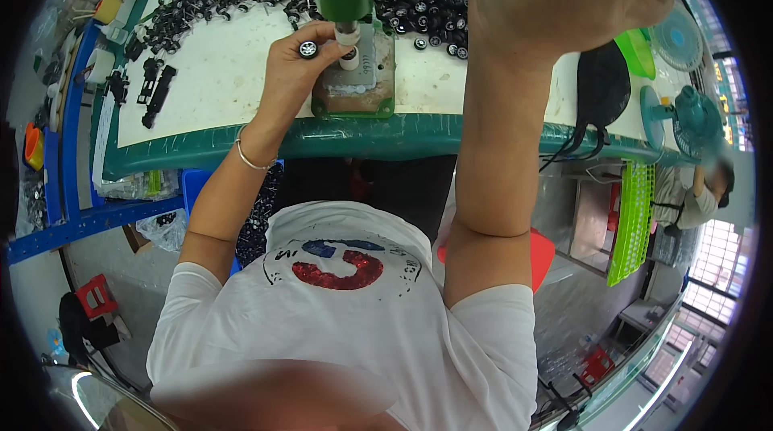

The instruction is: The person assembles small plastic components by hand using a manual press machine.

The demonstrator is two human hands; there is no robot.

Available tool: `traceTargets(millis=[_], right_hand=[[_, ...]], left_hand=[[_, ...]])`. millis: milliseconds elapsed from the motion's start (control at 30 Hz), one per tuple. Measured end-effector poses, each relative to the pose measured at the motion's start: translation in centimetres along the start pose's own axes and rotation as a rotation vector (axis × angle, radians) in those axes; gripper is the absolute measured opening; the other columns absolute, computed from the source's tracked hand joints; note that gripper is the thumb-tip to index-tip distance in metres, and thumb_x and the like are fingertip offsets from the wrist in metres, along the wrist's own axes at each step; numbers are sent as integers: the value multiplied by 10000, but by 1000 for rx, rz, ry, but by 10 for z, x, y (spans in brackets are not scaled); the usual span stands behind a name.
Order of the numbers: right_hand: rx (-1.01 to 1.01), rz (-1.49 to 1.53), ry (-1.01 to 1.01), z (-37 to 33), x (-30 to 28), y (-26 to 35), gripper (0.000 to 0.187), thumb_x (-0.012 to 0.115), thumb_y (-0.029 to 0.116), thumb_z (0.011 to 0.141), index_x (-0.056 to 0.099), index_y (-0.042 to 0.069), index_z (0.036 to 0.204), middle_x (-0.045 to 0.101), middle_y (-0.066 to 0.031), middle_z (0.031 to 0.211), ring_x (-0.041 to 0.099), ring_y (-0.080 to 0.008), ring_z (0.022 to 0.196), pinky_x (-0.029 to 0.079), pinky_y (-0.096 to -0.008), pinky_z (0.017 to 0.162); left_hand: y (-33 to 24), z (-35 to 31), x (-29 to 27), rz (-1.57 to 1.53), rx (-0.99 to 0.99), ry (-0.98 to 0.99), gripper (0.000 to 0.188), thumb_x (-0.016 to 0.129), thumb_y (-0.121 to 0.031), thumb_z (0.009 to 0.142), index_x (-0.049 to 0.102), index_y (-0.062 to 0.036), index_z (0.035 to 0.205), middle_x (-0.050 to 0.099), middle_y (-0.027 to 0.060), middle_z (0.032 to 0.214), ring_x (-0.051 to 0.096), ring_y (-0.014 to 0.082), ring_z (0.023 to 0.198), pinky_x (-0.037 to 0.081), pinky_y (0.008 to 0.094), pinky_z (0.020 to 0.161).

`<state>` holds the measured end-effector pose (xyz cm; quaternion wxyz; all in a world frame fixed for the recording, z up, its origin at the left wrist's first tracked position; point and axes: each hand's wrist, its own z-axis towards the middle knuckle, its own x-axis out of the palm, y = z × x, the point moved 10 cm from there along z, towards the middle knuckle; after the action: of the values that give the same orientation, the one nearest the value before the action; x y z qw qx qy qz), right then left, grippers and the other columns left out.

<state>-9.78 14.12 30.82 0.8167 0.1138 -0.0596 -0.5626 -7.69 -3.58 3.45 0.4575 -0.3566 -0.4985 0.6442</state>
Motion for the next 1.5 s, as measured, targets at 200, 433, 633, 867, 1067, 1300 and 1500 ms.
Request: traceTargets(millis=[200,433,633,867,1067,1300,1500], right_hand=[[73,-11,-100,-12,-10,-6,403,506,343,958,325,158,649,239,56,534,174,-45,404,169,-225,358],[649,145,-310,5,-6,-104,230,568,271,939,493,114,788,335,67,563,246,-27,405,200,-186,351],[832,264,-312,-15,-3,-132,210,553,284,952,569,83,891,449,43,616,384,-61,458,342,-214,418],[918,14,-92,-121,-76,-186,344,540,335,941,620,45,1107,618,-20,913,582,-115,837,466,-266,728],[1086,-320,366,-247,-56,-166,232,660,200,856,672,50,1033,648,-33,770,571,-86,629,453,-242,561],[829,-846,638,-269,-30,-146,241,648,244,837,639,87,1021,616,-44,774,623,-251,730,476,-384,653],[964,-693,549,-265,-30,-148,275,681,265,821,645,77,1018,632,-47,796,614,-227,712,475,-349,645]], left_hand=[[-2,-2,14,-100,-38,36,258,646,-76,876,653,-45,1132,694,15,884,592,50,783,490,219,711],[16,2,-5,-231,-62,-94,276,639,-81,869,637,-17,1138,671,33,866,577,87,819,483,249,755],[54,6,-73,-619,-265,-337,150,653,-59,840,567,-49,964,598,26,743,553,108,622,449,240,572],[62,21,-93,317,-242,-124,203,716,-106,779,700,-62,977,599,18,740,557,103,612,441,252,555],[41,31,-73,711,143,30,244,760,-166,729,682,-41,924,623,103,831,606,231,718,481,324,679],[44,16,-80,427,-55,4,246,768,-240,783,672,-19,833,631,21,803,595,93,697,453,239,613],[56,-4,-74,-152,-419,-65,209,698,-212,854,646,-10,849,703,113,859,679,139,772,410,209,529]])
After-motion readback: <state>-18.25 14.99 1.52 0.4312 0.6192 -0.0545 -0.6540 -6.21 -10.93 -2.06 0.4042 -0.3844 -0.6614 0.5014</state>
